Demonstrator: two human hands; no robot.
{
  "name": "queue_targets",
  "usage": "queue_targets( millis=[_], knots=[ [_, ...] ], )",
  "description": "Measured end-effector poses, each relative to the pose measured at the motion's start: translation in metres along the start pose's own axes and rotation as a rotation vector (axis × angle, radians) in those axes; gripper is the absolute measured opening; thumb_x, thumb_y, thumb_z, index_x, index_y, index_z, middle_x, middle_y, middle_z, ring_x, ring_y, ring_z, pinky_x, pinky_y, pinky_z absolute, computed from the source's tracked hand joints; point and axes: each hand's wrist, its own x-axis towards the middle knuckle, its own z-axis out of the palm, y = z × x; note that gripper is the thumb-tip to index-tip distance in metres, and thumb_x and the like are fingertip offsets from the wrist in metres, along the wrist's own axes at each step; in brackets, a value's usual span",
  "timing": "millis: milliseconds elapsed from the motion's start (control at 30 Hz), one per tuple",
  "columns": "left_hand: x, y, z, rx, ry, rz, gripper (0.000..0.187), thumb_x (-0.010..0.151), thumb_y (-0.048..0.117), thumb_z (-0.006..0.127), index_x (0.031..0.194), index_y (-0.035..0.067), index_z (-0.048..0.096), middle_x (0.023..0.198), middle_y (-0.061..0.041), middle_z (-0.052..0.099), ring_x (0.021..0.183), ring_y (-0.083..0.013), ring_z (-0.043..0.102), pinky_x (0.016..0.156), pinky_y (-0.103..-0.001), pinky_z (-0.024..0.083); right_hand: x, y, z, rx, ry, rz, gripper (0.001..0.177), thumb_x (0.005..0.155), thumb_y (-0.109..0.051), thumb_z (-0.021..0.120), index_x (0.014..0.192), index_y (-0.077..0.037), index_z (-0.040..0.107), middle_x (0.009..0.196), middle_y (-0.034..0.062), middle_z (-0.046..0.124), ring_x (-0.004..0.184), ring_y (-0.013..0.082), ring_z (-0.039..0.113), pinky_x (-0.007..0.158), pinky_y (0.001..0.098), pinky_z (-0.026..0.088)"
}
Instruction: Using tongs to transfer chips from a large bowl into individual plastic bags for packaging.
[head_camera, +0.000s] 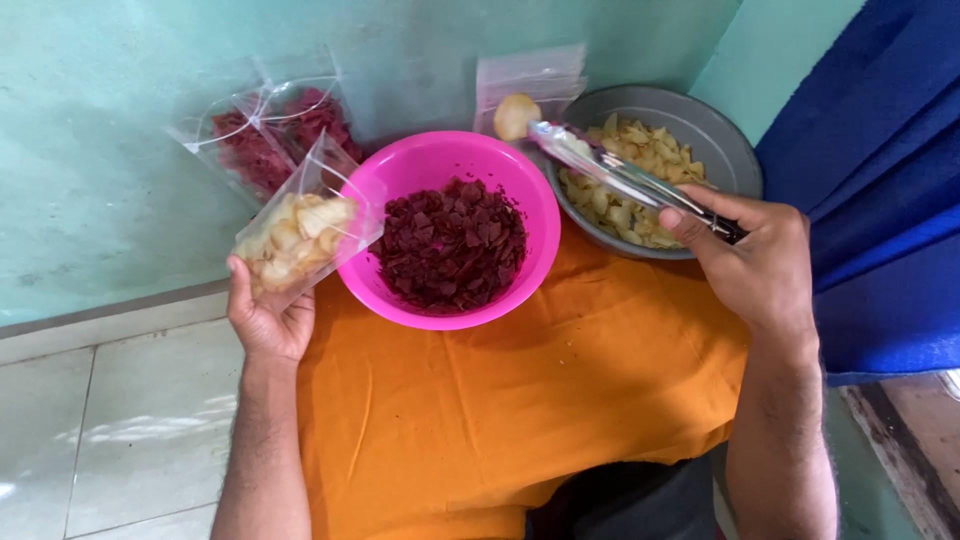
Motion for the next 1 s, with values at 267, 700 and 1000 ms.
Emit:
queue_targets(
  millis=[267,700,1000],
  knots=[
    [-0.005,0.005,0.03,-0.107,0.273,-0.004,0.053,0.082,0.041,0.08,0.121,0.007,0.065,0.124,-0.014,0.073,0.115,-0.0361,0.073,0.098,-0.056,0.063,0.013,-0.08,0.04,0.253,-0.222,-0.099,0.023,0.088,-0.011,0.086,0.109,-0.006,0.08,0.091,0.0177,0.078,0.087,0.0165,0.065,0.07,0.0334,0.054],
    [0.008,-0.004,-0.019,-0.04,0.151,-0.009,0.053,0.089,0.04,0.073,0.134,0.012,0.062,0.139,-0.013,0.066,0.128,-0.0365,0.065,0.11,-0.06,0.055,0.035,-0.113,0.077,0.421,-0.569,0.091,0.029,0.098,-0.019,0.071,0.073,-0.006,0.077,0.047,0.0015,0.053,0.041,0.0071,0.04,0.038,0.0201,0.035],
    [0.011,-0.006,-0.027,0.015,0.096,-0.025,0.055,0.09,0.038,0.07,0.139,0.014,0.06,0.144,-0.013,0.063,0.131,-0.0368,0.063,0.109,-0.061,0.054,0.045,-0.109,0.082,0.473,-0.588,0.144,0.034,0.099,-0.019,0.072,0.07,-0.003,0.074,0.049,0.0053,0.052,0.035,0.0058,0.034,0.03,0.0203,0.033]
  ],
)
